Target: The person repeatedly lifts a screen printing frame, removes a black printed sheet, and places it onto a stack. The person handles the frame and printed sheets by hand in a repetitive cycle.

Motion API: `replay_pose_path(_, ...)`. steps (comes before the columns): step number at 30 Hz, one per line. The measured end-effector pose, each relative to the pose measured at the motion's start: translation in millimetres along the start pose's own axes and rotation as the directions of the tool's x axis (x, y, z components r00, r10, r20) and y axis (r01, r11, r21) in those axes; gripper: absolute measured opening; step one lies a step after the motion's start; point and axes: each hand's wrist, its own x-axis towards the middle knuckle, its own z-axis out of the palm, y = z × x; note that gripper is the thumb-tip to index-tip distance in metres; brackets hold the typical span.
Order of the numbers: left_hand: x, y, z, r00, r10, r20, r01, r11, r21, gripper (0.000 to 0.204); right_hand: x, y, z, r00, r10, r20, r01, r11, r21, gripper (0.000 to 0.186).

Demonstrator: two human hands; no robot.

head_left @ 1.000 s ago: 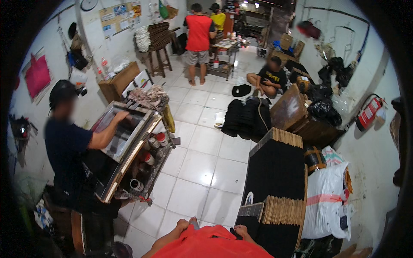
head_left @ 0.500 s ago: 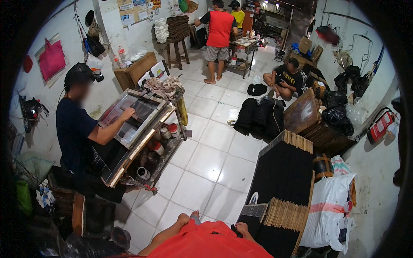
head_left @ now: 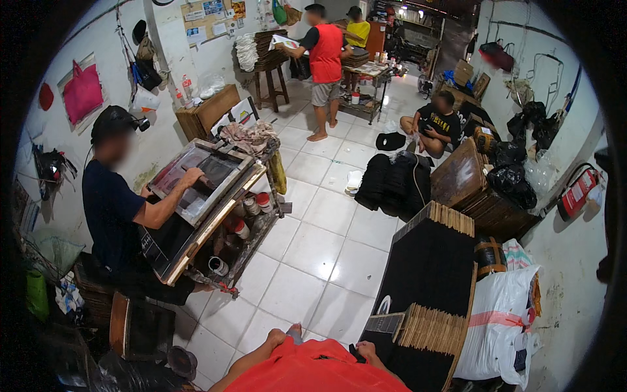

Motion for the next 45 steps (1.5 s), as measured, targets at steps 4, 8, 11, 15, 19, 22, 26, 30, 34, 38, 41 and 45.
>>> replay_pose_path(4,-2.8,0.5,1.4,0.999,-0.034,0.007,0.034,0.998,-0.047,0.047,-15.3,-12.7,-6.8,0.994,0.105,0.005,-0.105,0.992,0.070,0.019)
replay_pose_path(8,-6.3,6.3,-0.7,0.999,-0.035,0.005,0.035,0.999,-0.038,0.044,-23.3,-19.5,-12.1,0.998,0.065,-0.016,-0.066,0.994,-0.092,0.020)
replay_pose_path(11,-7.6,7.6,-2.5,1.000,0.007,0.018,-0.008,0.999,0.051,0.050,-25.8,-20.4,-12.8,0.995,0.101,0.005,-0.101,0.995,-0.009,0.020)
replay_pose_path(15,-6.8,7.7,-2.3,0.999,-0.046,0.024,0.045,0.998,0.037,0.051,-22.4,-17.1,-11.0,0.993,0.115,0.015,-0.115,0.993,0.011,0.019)
replay_pose_path(19,-4.5,7.1,-2.9,0.997,-0.076,0.019,0.077,0.997,-0.013,0.051,-11.7,-12.3,-6.3,0.988,0.147,0.035,-0.150,0.985,0.086,0.019)
replay_pose_path(22,0.3,3.0,-3.0,0.997,-0.072,0.036,0.073,0.997,-0.036,0.050,-6.1,-12.7,-4.8,0.998,0.061,-0.022,-0.063,0.991,-0.115,0.019)
replay_pose_path(26,15.3,-6.6,4.0,0.996,-0.074,0.056,0.077,0.996,-0.044,0.051,-6.4,-19.1,-7.8,0.999,0.039,0.014,-0.039,0.998,-0.050,0.020)
replay_pose_path(30,30.0,-12.9,14.8,0.999,0.035,0.011,-0.036,0.992,0.124,0.049,-5.4,-21.6,-7.5,0.999,0.045,0.010,-0.044,0.998,-0.037,0.019)
replay_pose_path(34,21.5,-14.7,14.0,0.996,0.022,-0.085,-0.014,0.996,0.087,0.047,1.0,-19.7,-4.2,1.000,-0.017,-0.015,0.015,0.987,-0.163,0.017)
replay_pose_path(38,4.0,-12.9,-3.2,0.996,0.004,-0.094,-0.001,1.000,0.030,0.039,0.6,-21.6,-2.8,0.996,0.078,0.051,-0.078,0.997,-0.006,0.017)
replay_pose_path(41,-5.7,-32.2,-33.4,0.989,-0.085,-0.125,0.037,0.938,-0.346,0.031,-0.3,-26.6,-0.9,0.995,0.023,0.098,-0.014,0.996,-0.093,0.018)
replay_pose_path(45,-14.0,-106.8,-114.4,0.942,-0.212,-0.261,-0.033,0.713,-0.700,0.025,8.7,-46.6,18.6,0.987,0.018,0.159,-0.015,1.000,-0.019,0.017)
